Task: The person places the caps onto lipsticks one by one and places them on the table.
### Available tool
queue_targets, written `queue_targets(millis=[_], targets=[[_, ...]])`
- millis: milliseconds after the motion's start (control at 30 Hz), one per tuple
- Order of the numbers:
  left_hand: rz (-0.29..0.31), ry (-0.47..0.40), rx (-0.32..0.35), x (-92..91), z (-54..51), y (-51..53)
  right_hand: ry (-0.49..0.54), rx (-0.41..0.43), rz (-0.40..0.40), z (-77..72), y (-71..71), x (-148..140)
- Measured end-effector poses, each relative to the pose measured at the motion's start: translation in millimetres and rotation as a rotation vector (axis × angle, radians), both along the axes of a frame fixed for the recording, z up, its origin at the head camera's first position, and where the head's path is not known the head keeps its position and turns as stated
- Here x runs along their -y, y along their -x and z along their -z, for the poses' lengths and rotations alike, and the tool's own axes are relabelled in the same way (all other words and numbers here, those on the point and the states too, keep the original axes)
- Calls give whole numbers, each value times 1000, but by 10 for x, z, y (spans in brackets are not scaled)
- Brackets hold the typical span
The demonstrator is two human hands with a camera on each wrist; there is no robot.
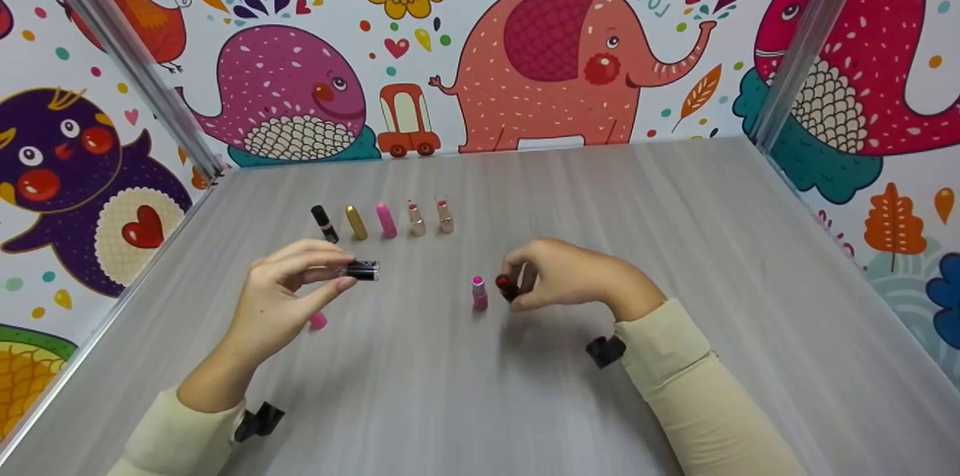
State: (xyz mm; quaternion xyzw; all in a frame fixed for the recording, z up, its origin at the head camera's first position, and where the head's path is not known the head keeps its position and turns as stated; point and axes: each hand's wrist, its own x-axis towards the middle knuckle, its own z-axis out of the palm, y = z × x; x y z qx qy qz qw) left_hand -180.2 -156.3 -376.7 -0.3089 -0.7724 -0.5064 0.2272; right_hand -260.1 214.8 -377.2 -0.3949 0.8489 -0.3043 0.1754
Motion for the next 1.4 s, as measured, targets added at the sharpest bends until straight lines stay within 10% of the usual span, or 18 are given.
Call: queue_targets(millis=[600,1400], targets=[[-23,26,-31,-100,46,-44,165,-318,46,-177,-163,142],[17,22,-65,-298,151,-111,180,-446,24,-235,-466,409]])
